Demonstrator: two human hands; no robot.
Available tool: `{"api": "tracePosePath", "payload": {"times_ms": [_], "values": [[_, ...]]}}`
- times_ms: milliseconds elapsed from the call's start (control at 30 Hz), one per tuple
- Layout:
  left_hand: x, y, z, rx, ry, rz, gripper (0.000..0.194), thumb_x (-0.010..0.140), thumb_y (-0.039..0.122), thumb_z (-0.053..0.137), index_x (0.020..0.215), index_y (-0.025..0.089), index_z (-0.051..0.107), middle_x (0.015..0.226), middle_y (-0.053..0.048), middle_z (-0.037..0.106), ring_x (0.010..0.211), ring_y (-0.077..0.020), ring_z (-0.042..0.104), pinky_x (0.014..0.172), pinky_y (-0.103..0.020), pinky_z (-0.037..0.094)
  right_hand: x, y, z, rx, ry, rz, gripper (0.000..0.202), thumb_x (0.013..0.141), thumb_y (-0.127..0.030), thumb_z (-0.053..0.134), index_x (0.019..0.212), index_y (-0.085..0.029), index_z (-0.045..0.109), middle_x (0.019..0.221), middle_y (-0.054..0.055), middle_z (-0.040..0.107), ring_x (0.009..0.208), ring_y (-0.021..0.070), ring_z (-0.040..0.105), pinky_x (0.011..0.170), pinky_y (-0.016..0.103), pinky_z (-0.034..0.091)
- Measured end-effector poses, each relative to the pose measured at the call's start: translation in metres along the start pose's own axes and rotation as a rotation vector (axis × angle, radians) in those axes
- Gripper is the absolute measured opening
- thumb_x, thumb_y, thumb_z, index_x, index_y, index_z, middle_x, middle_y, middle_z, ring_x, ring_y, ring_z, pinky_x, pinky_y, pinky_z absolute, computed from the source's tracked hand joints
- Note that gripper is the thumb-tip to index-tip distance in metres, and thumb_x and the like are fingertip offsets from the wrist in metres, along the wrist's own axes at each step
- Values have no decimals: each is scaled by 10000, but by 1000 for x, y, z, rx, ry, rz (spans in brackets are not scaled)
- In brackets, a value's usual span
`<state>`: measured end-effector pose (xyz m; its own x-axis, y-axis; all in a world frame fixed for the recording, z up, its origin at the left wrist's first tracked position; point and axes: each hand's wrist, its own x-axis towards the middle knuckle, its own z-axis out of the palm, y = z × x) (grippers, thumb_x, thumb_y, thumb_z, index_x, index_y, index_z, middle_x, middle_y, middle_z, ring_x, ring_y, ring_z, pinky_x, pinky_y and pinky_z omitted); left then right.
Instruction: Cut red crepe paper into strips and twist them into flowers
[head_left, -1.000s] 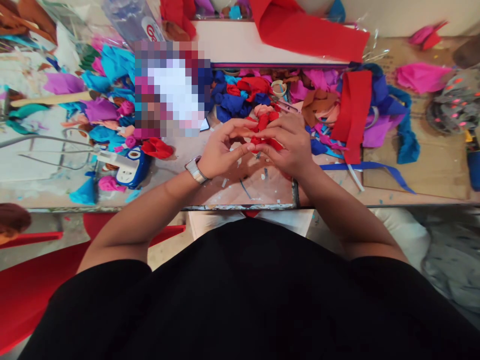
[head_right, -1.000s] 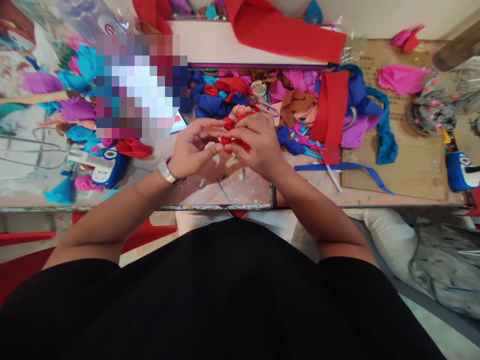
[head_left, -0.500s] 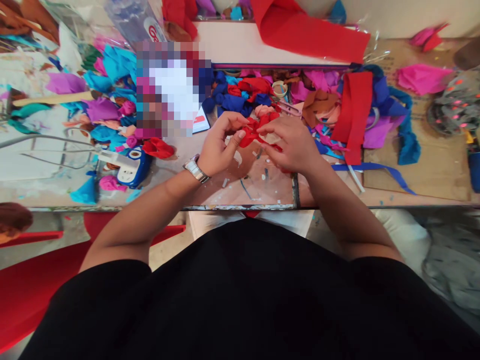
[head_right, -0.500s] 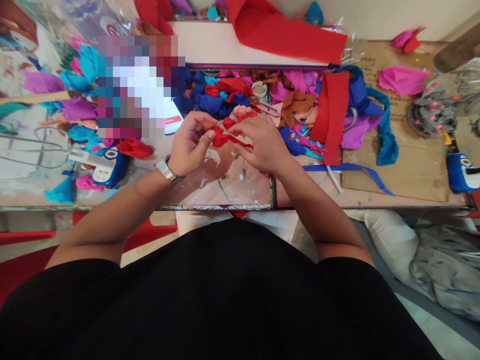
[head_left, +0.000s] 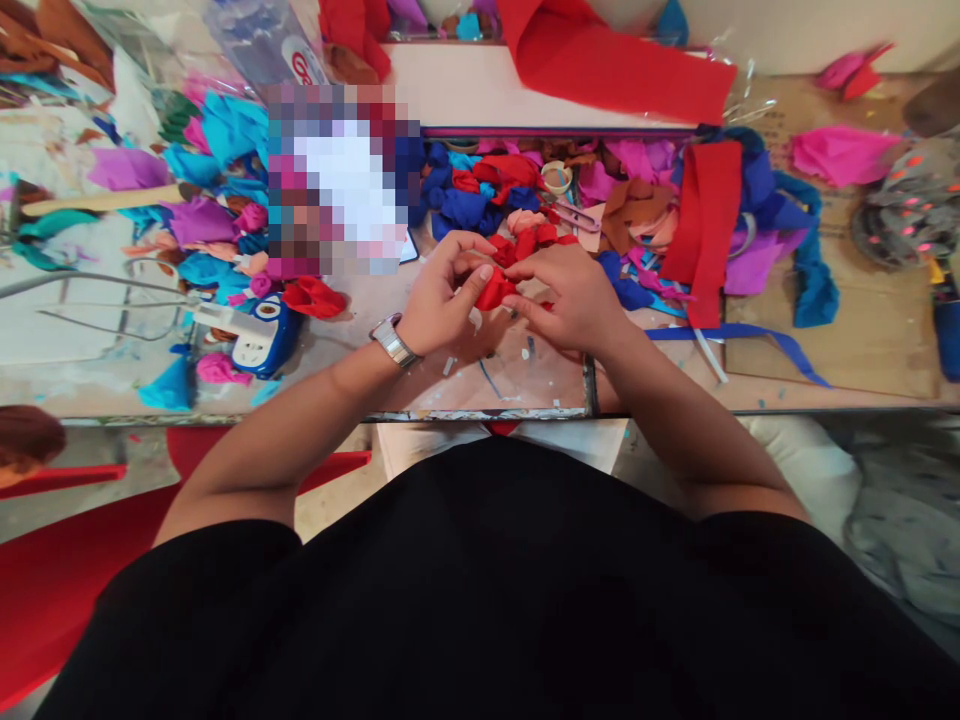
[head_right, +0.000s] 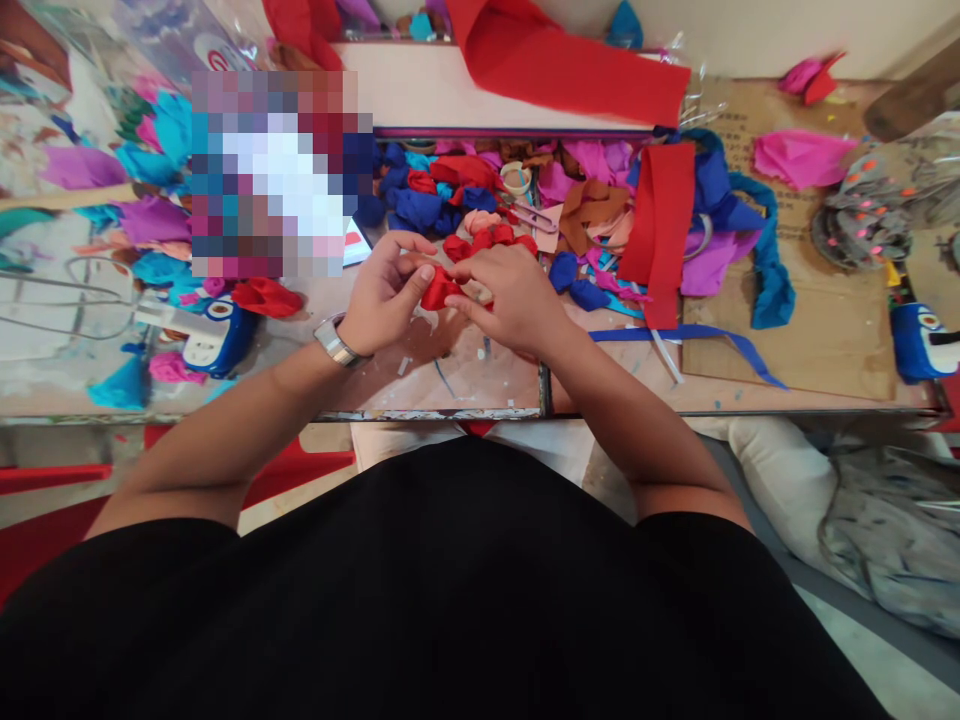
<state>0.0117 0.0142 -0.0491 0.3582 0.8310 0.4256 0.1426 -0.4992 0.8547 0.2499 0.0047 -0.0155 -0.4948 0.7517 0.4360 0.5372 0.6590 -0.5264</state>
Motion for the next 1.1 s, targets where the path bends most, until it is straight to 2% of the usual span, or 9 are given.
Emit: {"api": "tracePosePath", "payload": {"times_ms": [233,433,533,767,933,1100], "values": [[-1,12,-1,42,-16,72,472,1114,659,549,1372,268,605,1122,-91,803,959,-214,791,874,-395,648,0,-2,-1,30,32,46,241,1023,-466,688,969,-254,790,951,47,826,921,276,727,921,455,509],[-1,25,-4,205,-38,122,436,1101,627,585,1178,224,732,1109,-100,799,965,-220,755,892,-408,638,0,-3,-1,36,21,51,246,1015,-468,692,938,-251,779,924,47,816,891,266,713,899,443,517],[-1,26,-3,216,-43,124,435,1066,640,650,1162,225,738,1100,-94,801,971,-224,749,901,-411,639,0,-2,0,29,21,45,267,1020,-492,697,946,-250,782,931,52,815,898,269,709,899,446,513],[0,19,-5,100,-27,74,467,1088,663,600,1254,233,672,1192,-111,783,1018,-221,770,905,-403,648,2,4,-9,35,-50,-21,221,984,-482,764,1008,-268,811,977,50,828,967,295,728,950,472,504],[0,19,-5,91,-71,80,476,1106,651,572,1312,230,659,1222,-132,800,1067,-235,797,935,-410,660,4,5,-15,27,-75,-44,192,1017,-413,694,988,-263,811,982,53,841,958,293,739,943,472,499],[0,19,-4,88,-85,92,467,1113,621,577,1371,240,657,1307,-141,792,1150,-245,802,968,-404,665,3,4,-15,25,-98,-23,234,1022,-462,692,980,-260,802,972,58,838,956,293,733,958,477,496]]}}
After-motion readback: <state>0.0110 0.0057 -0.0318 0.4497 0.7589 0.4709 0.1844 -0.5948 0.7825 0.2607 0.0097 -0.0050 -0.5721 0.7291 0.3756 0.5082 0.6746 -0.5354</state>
